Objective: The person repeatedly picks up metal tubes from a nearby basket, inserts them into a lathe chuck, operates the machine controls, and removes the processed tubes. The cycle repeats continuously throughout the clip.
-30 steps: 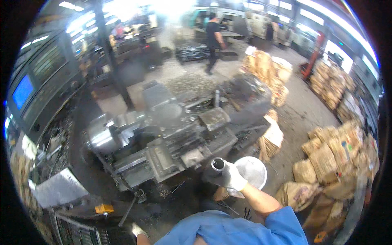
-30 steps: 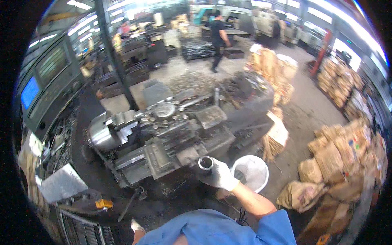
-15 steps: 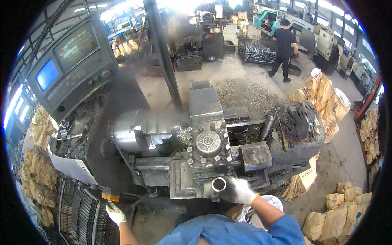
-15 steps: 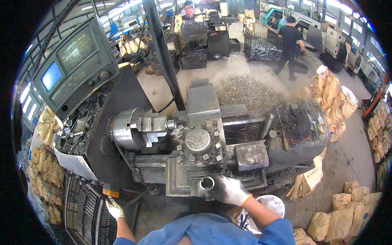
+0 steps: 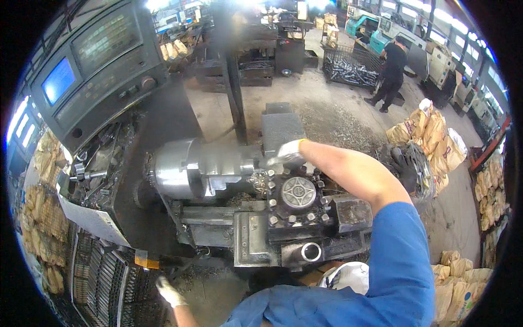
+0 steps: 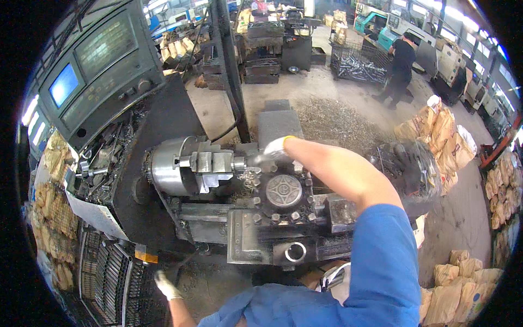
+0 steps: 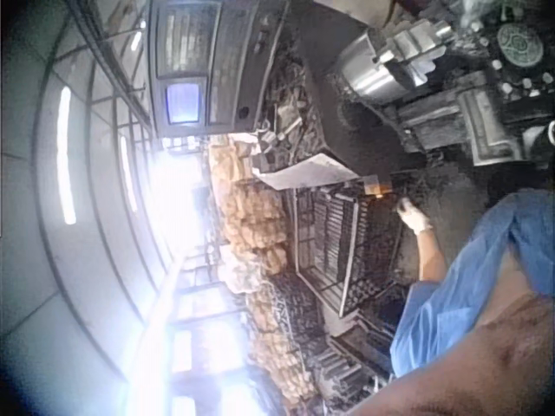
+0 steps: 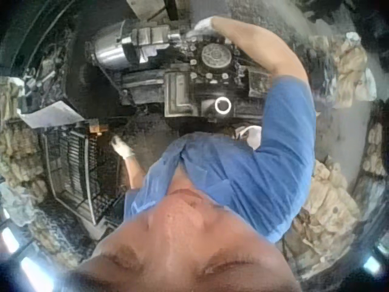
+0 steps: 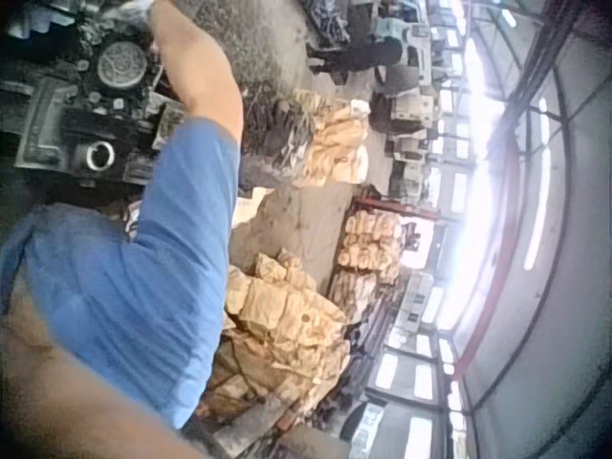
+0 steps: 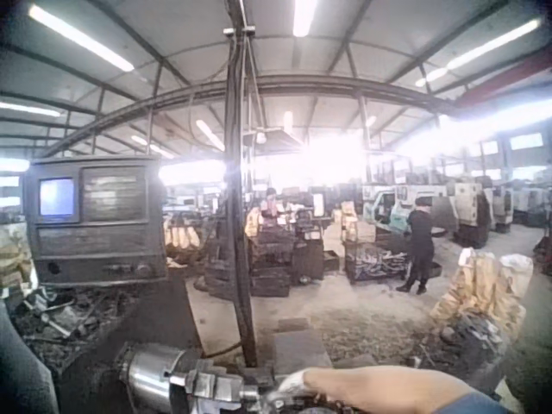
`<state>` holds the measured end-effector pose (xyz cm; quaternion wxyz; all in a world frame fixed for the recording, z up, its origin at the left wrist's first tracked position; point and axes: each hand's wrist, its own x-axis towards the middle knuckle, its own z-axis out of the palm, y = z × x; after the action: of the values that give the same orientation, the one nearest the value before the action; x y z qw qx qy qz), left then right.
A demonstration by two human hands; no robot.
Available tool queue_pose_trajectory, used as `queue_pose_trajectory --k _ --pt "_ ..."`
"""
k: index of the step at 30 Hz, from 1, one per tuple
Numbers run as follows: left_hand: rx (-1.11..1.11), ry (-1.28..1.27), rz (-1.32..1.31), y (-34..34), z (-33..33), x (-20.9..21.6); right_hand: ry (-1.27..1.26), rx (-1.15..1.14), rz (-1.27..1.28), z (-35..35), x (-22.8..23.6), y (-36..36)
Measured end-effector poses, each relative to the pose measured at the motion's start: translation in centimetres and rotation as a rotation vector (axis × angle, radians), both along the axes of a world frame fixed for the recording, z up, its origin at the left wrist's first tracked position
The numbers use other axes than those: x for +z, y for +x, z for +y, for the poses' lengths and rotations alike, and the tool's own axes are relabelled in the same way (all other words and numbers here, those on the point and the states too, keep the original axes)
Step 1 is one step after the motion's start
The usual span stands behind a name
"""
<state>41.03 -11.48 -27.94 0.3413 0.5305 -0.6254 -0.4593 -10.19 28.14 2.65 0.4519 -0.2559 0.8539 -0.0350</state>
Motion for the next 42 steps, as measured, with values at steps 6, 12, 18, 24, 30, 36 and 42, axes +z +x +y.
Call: queue_pose_trajectory --k 6,12,18,24,30,36,42 --pt "0.073 0.352 0.26 0.3 7.3 -3.2 -0.184 -0.117 -0.004 -6.4 -8.0 -1.1" --pt "-0.11 0.22 -0.004 1.7 7.3 -5.1 -0.622 0.103 0.199 3.9 -12.8 -11.8" --pt "-0.5 -0.312 -0.173 -5.6 12.5 4.0 -0.752 -0.46 0.117 0.0 1.7 -4.4" --pt "-0.815 -0.714 -0.074 -16.7 13.5 8.7 -0.546 0.158 0.108 -3.4 -11.4 -5.9" --pt "-0.83 -0.537 -0.018 -15.9 12.4 12.4 -0.272 0.0 1.369 7.3 -4.1 -21.6" --pt "-0.804 -0.552 0.062 -17.1 11.4 12.2 -0.298 0.026 1.1 15.7 -0.9 -18.3" --pt "-0.821 -1.221 -0.335 -26.8 10.6 22.3 -0.444 -0.048 -0.091 16.1 -6.7 -4.2"
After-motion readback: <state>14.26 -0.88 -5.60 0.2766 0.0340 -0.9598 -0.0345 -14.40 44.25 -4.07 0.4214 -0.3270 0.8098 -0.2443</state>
